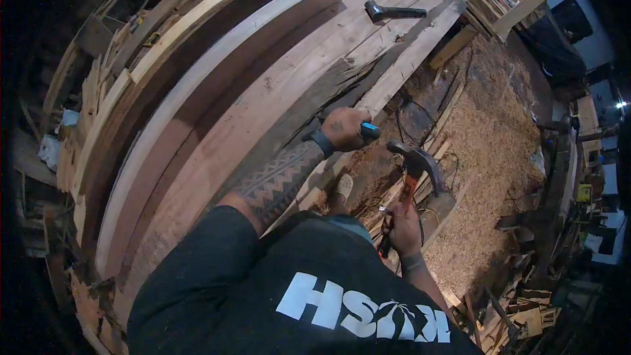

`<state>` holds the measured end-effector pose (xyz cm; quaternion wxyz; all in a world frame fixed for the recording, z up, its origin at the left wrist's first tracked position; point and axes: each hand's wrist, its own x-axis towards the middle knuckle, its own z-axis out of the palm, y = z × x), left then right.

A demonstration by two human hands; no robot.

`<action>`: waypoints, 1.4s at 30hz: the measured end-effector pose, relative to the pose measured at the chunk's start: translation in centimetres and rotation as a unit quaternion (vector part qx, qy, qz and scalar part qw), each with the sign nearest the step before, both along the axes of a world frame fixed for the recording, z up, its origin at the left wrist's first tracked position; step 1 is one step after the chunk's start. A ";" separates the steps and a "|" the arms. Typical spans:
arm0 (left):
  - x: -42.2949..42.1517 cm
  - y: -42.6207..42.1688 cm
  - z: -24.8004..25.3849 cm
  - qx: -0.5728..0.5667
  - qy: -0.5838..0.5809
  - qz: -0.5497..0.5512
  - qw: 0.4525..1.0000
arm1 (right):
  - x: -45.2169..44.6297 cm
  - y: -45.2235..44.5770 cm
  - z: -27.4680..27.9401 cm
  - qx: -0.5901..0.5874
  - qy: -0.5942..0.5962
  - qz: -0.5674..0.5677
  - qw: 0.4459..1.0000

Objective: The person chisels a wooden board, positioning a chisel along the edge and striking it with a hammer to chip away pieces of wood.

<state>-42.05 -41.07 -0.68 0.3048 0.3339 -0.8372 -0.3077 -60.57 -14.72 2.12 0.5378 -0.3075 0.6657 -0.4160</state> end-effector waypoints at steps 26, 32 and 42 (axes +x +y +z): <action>1.2 -0.4 0.0 0.012 0.024 -0.051 0.998 | -0.8 -2.2 -4.3 -0.065 0.013 -0.006 0.998; 1.0 -0.5 -0.2 -0.019 -0.002 -0.038 0.999 | -2.0 -1.1 -1.8 -0.357 -0.103 0.028 0.928; 1.5 -0.8 -0.2 -0.010 0.005 -0.026 1.000 | -1.4 -1.1 2.2 -0.349 -0.291 -0.074 0.888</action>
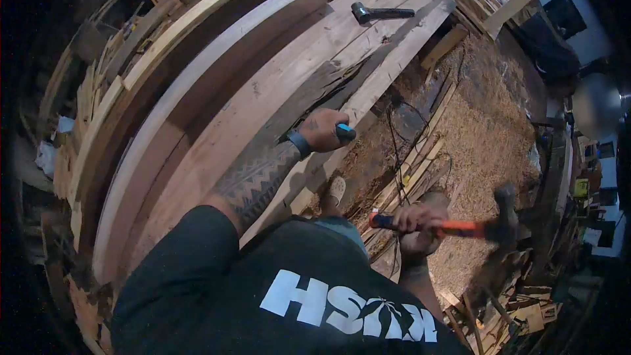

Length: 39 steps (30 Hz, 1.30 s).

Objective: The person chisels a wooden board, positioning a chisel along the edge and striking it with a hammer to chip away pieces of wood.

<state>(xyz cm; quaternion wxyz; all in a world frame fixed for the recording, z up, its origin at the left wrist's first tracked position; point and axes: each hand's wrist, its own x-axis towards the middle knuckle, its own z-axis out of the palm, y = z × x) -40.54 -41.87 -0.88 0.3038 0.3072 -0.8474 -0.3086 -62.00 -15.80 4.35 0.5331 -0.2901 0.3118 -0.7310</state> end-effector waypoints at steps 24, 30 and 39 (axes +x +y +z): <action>-2.6 0.1 1.2 -0.048 0.048 -0.171 0.983 | -7.5 5.7 -11.5 0.043 0.861 0.033 0.505; -6.2 3.0 -6.5 -0.045 -0.221 -0.201 0.953 | -11.6 16.2 -23.5 0.420 0.621 0.055 0.660; -7.5 2.7 -12.5 -0.267 -0.073 -0.123 0.953 | -14.0 30.2 -24.2 0.607 0.539 0.203 0.547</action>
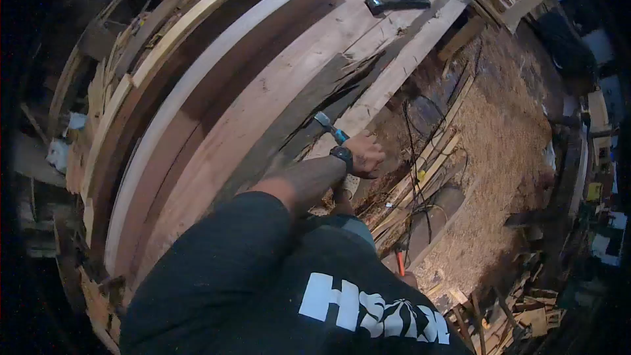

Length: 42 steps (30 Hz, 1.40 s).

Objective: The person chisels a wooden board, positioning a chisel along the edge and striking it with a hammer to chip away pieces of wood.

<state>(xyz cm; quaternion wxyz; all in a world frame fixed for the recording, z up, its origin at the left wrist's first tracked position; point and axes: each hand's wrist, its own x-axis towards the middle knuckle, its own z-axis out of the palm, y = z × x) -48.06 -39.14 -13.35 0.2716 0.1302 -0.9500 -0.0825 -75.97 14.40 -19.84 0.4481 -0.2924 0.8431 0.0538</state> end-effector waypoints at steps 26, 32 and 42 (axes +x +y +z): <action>14.3 0.2 11.4 0.157 -0.008 -0.169 0.973 | 8.8 5.4 1.2 0.045 -0.010 0.049 0.998; 6.8 -2.0 11.3 0.202 -0.135 0.073 0.967 | 5.8 12.0 0.0 0.093 -0.026 0.048 0.994; 13.1 -0.7 9.2 0.082 -0.025 -0.133 0.987 | 11.1 6.2 5.4 -0.010 -0.007 -0.118 0.993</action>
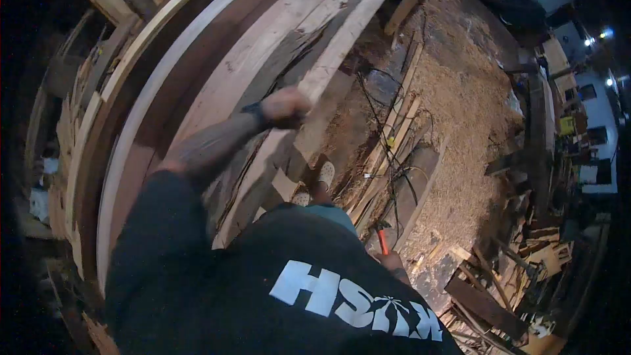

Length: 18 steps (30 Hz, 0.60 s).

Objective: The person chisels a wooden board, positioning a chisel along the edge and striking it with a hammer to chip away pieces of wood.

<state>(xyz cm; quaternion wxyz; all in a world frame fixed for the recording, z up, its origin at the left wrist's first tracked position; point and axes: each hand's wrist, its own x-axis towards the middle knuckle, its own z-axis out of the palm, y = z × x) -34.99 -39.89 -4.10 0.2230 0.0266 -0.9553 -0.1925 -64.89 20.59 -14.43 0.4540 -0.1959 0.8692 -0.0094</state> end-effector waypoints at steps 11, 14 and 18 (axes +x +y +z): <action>-3.6 -6.9 4.7 0.123 -0.006 0.211 0.970 | -1.6 -0.8 -1.0 0.079 -0.027 0.169 0.982; -7.6 -8.8 6.5 0.187 -0.111 0.347 0.912 | -2.7 -1.9 0.5 0.137 -0.016 0.160 0.977; -12.6 -9.7 6.2 0.159 -0.165 0.448 0.864 | -0.6 -1.9 3.1 0.069 -0.022 0.054 0.996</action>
